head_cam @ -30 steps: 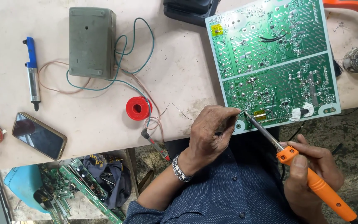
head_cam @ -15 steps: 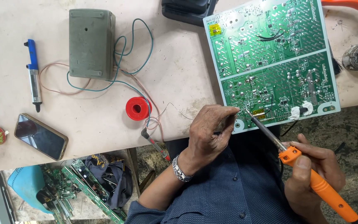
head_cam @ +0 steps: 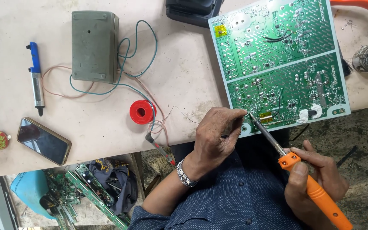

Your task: Soldering electronic components onto a printed circuit board using a soldering iron.

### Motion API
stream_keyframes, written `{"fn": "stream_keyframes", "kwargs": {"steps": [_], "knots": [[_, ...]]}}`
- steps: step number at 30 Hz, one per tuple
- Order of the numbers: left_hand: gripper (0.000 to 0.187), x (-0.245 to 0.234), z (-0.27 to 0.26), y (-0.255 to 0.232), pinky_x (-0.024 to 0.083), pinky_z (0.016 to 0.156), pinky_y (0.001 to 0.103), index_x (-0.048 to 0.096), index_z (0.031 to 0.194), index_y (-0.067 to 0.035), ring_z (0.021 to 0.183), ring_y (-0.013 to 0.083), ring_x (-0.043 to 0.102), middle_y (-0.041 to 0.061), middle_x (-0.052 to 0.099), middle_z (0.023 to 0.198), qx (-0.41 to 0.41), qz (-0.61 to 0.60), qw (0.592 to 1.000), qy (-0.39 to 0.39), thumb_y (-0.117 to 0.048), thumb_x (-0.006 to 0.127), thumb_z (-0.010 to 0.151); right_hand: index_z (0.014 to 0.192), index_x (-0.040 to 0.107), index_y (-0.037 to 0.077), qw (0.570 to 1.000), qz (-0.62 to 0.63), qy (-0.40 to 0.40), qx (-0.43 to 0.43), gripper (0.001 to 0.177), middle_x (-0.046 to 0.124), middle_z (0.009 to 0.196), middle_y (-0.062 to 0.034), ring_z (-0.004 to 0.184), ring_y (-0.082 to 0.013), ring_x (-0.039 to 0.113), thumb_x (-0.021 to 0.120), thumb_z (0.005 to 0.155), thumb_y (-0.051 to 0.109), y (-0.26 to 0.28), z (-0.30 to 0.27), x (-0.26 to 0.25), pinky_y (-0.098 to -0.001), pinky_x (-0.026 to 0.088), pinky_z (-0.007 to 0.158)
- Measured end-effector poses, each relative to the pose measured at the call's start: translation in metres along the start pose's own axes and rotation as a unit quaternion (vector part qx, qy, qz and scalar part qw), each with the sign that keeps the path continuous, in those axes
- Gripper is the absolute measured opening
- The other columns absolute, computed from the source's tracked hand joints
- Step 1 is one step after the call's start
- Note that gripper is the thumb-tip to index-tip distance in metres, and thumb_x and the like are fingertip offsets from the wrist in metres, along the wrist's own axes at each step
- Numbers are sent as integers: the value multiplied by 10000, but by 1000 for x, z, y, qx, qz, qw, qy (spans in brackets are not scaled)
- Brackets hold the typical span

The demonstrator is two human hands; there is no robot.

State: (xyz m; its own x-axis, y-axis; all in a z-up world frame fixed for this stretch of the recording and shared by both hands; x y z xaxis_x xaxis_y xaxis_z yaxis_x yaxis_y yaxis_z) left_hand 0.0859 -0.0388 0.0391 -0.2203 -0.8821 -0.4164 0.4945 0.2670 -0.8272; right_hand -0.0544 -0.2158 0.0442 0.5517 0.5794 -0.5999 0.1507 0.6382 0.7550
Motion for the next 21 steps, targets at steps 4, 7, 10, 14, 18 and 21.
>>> {"fn": "stream_keyframes", "kwargs": {"steps": [4,7,10,14,18,21], "knots": [[242,0,2,-2,556,950,394,634,1208,-54,964,275,673,93,699,1080,8,-2,1000,1,36,698,993,1085,624,-185,999,17,-16,-24,379,693,996,-282,897,-359,707,489,1089,168,7,-2,0,-518,631,1069],[269,0,3,-2,559,944,393,631,1211,-51,967,276,672,96,699,1085,13,-1,1000,5,53,715,977,1081,636,-174,999,13,-27,-18,390,704,999,-282,966,-393,729,492,1094,188,1,-5,1,-468,628,977],[272,0,3,-3,560,951,388,635,1211,-49,972,272,676,93,702,1094,10,-3,1000,5,58,716,973,1070,633,-180,998,41,-52,-1,394,697,994,-299,1047,-438,748,488,1081,186,-9,-8,0,-421,615,897],[247,0,3,-3,552,943,387,627,1207,-56,958,273,671,88,698,1079,12,4,1000,-1,40,702,992,1070,604,-222,996,69,-63,-1,402,634,927,-308,976,-441,733,461,1091,153,-5,-5,-4,-476,630,986],[261,-1,3,-5,551,949,395,635,1199,-50,963,278,671,90,699,1086,8,-3,1000,3,56,711,973,1058,636,-188,998,43,-53,5,413,686,981,-305,1037,-434,749,480,1099,192,-14,-9,-4,-410,602,849],[212,-8,4,-9,563,937,385,650,1177,-42,979,268,698,89,707,1085,15,-7,1000,-12,55,688,993,1105,601,-198,993,90,-70,23,405,647,950,-318,1032,-446,733,464,1103,183,-42,-14,-16,-435,606,966]]}}
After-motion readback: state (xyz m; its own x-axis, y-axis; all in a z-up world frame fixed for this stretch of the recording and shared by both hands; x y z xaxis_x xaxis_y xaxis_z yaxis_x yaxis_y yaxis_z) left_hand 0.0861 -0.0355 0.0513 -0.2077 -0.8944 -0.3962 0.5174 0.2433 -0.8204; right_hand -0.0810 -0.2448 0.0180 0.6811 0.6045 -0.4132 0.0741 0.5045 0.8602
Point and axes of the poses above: each hand's wrist, its own z-axis towards the middle knuckle, its own x-axis out of the palm, y = z × x, the point moved 10 cm from there along z, towards the middle knuckle
